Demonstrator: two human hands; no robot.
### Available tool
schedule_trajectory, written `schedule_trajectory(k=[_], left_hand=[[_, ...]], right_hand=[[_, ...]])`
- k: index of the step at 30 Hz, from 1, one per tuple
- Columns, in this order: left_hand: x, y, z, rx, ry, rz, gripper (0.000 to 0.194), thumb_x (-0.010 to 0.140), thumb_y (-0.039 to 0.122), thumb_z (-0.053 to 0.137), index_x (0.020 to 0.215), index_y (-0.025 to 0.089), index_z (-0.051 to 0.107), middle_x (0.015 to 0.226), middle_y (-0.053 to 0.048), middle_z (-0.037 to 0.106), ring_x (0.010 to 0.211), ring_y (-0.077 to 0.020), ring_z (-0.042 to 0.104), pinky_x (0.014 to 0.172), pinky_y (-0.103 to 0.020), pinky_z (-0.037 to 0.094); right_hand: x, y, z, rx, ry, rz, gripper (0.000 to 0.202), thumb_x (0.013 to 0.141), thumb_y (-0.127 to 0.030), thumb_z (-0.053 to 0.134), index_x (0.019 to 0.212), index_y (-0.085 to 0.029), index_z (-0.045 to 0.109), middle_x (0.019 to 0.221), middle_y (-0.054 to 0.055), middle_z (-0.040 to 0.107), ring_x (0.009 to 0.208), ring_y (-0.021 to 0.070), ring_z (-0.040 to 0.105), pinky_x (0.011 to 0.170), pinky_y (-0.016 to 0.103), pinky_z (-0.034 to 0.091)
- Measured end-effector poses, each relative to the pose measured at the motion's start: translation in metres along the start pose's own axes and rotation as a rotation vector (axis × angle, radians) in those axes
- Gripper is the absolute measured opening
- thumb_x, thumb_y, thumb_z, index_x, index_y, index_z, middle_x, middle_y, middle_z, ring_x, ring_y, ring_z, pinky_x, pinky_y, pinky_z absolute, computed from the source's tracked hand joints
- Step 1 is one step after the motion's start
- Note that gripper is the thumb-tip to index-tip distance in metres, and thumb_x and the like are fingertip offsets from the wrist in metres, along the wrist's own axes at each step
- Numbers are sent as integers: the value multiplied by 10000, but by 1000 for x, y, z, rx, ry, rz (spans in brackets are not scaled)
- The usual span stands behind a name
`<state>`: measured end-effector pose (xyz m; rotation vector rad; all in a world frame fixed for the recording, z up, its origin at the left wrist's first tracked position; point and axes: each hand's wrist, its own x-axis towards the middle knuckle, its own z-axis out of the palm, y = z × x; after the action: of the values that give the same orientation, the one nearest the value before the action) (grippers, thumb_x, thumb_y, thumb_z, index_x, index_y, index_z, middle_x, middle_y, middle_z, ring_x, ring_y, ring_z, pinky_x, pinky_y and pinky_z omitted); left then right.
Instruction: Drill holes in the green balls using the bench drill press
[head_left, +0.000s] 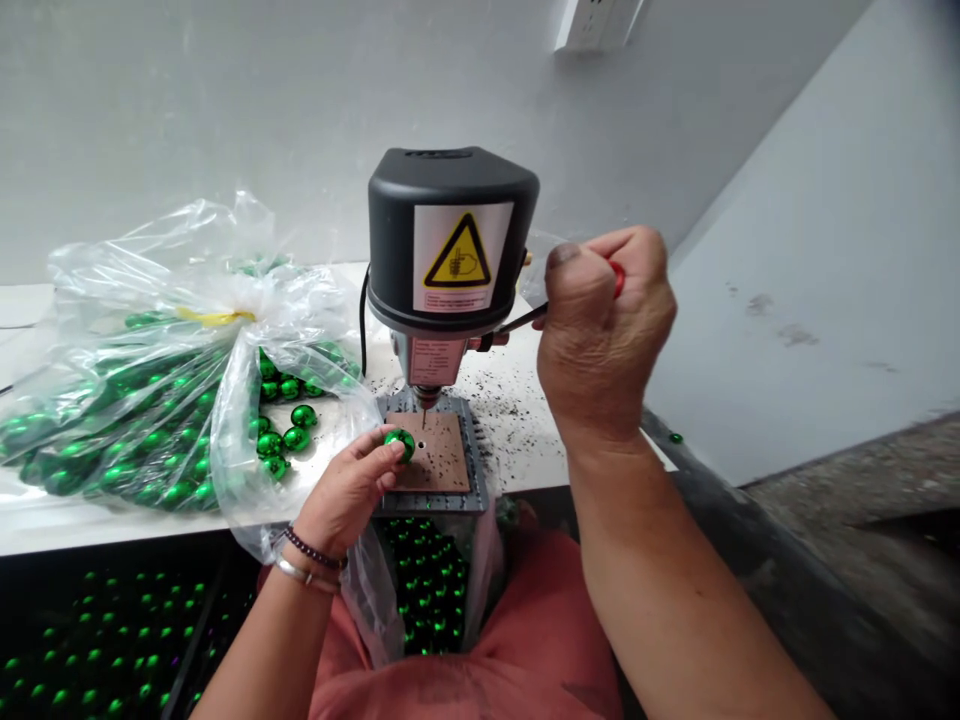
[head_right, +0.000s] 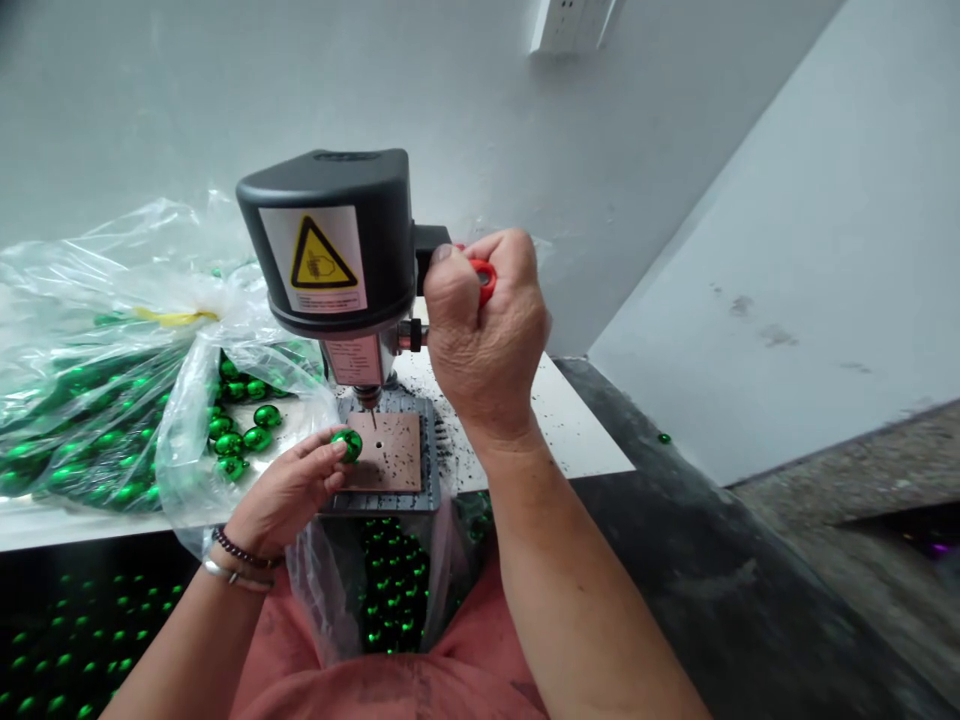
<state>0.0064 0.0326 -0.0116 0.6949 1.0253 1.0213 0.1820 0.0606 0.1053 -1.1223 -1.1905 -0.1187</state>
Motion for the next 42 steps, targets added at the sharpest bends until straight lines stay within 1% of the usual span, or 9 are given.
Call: schedule_trajectory(k=[5, 8, 12, 18, 20, 26, 32, 38, 42], left_hand=[[19, 0, 5, 446, 56, 193, 378, 645, 325, 662, 965, 142, 578, 836, -33, 659, 723, -131, 603, 600, -224, 449], [34, -7, 6, 563, 49, 245, 364, 646, 331, 646, 939, 126, 579, 865, -61, 671, 798, -165, 618, 727, -286, 471], [46, -15, 4, 670, 73, 284, 328, 642, 304, 638, 922, 143, 581, 868, -56, 676, 809, -172, 622, 757, -303, 475], [40, -16, 11, 704, 50, 240, 374, 638, 302, 642, 983, 171, 581, 829, -30, 673, 719, -152, 622, 613, -249, 481], [38, -17, 13, 700, 40, 262, 369, 656, 322, 627, 991, 173, 581, 838, -33, 672, 722, -152, 621, 601, -244, 477], [40, -22, 12, 887, 86, 342, 332, 659, 307, 623, 970, 192, 599, 822, -16, 663, 748, -156, 608, 668, -261, 466], [40, -23, 11, 1059, 125, 367, 386, 683, 350, 615, 1051, 234, 607, 836, -18, 671, 782, -177, 603, 713, -282, 444], [39, -23, 12, 1213, 131, 469, 342, 710, 336, 592, 1020, 196, 627, 1037, -69, 639, 963, -207, 568, 855, -315, 417], [38, -23, 14, 1239, 134, 482, 321, 719, 327, 584, 1012, 201, 623, 1027, -59, 632, 976, -201, 558, 875, -317, 410]], right_hand=[[2, -1, 0, 16, 3, 9, 247, 798, -402, 423, 677, -191, 383, 550, -65, 378, 494, 40, 364, 542, 217, 351], [2, -1, -1, 14, 10, -6, 240, 799, -385, 428, 673, -185, 387, 541, -67, 372, 487, 34, 353, 529, 206, 343], [2, 0, -1, 4, 3, -18, 252, 809, -392, 422, 679, -178, 389, 547, -66, 373, 489, 28, 349, 524, 199, 335], [2, 0, -2, 7, -4, -21, 244, 817, -383, 415, 681, -185, 371, 567, -69, 360, 493, 26, 353, 539, 191, 349], [2, -1, -2, 14, -4, -22, 248, 815, -388, 418, 678, -186, 373, 568, -67, 362, 491, 28, 358, 540, 195, 351], [1, 0, -2, 1, -22, -9, 256, 823, -406, 415, 686, -194, 368, 566, -63, 356, 492, 34, 364, 527, 195, 351], [-3, 0, -5, 30, -39, -9, 230, 818, -401, 405, 706, -201, 383, 581, -64, 384, 484, 36, 385, 518, 202, 359], [-27, 3, -14, -14, 38, -117, 116, 772, -248, 458, 680, -205, 402, 582, -64, 416, 490, 38, 381, 497, 187, 360], [-46, 10, -22, -68, 29, -149, 94, 744, -208, 487, 680, -214, 420, 552, -63, 386, 483, 49, 355, 491, 195, 357]])
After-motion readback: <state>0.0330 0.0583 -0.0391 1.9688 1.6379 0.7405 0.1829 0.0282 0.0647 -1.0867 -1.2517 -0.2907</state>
